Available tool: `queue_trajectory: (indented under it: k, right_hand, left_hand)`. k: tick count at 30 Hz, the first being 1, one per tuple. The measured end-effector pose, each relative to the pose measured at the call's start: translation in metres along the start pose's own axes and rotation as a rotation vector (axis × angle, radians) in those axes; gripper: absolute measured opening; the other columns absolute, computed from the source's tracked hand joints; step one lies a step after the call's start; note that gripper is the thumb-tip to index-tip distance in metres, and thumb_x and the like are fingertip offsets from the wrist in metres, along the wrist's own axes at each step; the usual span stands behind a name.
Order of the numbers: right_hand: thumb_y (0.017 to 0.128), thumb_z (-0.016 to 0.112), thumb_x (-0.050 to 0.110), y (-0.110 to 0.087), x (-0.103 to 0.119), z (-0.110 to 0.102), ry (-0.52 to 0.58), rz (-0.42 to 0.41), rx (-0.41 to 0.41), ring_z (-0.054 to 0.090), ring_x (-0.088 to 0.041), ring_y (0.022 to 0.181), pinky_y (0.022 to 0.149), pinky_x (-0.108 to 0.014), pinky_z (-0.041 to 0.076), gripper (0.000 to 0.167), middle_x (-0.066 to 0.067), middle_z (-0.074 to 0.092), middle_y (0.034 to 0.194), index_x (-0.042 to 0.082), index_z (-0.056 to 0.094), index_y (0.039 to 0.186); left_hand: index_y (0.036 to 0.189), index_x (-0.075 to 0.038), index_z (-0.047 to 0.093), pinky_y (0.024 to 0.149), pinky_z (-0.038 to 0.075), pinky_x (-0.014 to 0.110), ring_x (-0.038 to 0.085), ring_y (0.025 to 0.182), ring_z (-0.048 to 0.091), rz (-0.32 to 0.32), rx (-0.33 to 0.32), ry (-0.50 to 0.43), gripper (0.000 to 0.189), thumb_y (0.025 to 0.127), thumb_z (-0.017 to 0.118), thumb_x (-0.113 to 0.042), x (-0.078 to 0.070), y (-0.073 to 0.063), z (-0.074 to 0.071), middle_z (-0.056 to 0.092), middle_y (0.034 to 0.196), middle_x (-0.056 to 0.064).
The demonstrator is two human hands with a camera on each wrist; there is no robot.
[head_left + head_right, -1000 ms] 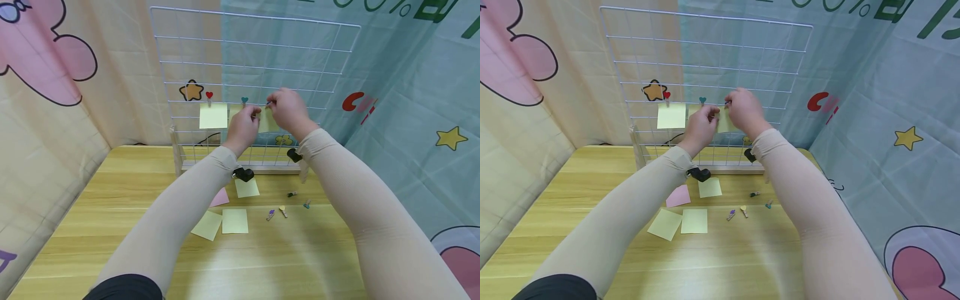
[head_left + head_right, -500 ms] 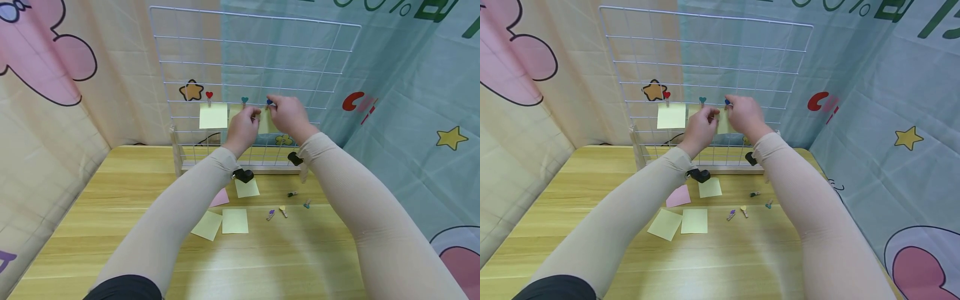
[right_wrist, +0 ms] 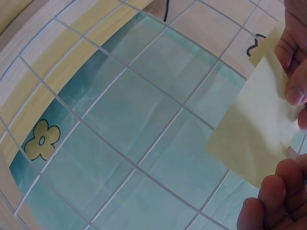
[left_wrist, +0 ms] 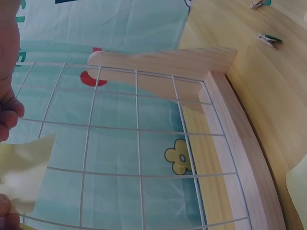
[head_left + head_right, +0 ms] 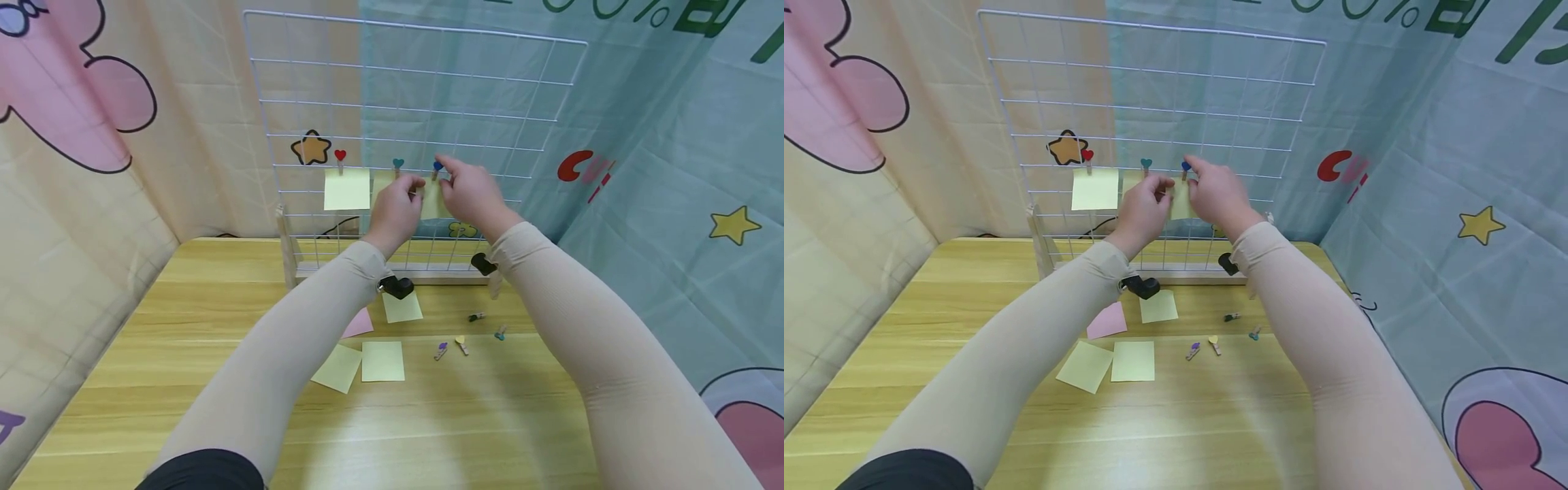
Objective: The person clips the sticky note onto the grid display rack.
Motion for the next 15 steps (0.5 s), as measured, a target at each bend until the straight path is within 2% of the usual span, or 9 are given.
queue_trajectory:
  k: [7, 15]
  right_hand:
    - [0.112, 0.045, 0.023, 0.0025, -0.0018, 0.0030, 0.016, 0.017, 0.015, 0.052, -0.026, 0.069, 0.062, -0.035, 0.044, 0.052, -0.012, 0.063, 0.084, 0.021, 0.039, 0.164]
    - [0.111, 0.046, 0.024, 0.0001, -0.0003, 0.0041, 0.047, 0.005, -0.021, 0.060, -0.028, 0.076, 0.067, -0.037, 0.050, 0.053, -0.015, 0.071, 0.096, 0.019, 0.040, 0.163]
  left_hand:
    - [0.134, -0.012, 0.066, 0.090, 0.059, 0.028, 0.018, 0.108, 0.069, -0.012, 0.007, -0.002, 0.026, 0.110, 0.056, -0.017, 0.0026, -0.0017, 0.0003, 0.073, 0.128, 0.005]
    - [0.134, -0.010, 0.066, 0.093, 0.059, 0.030, 0.019, 0.113, 0.070, 0.004, 0.007, -0.006, 0.027, 0.110, 0.055, -0.015, 0.0002, -0.0012, 0.0009, 0.072, 0.132, 0.006]
Point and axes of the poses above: each hand's wrist, its own y-axis towards the middle knuckle, its own z-axis out of the palm, x = y × z, the point moved 7 cm from there along y, towards the middle knuckle
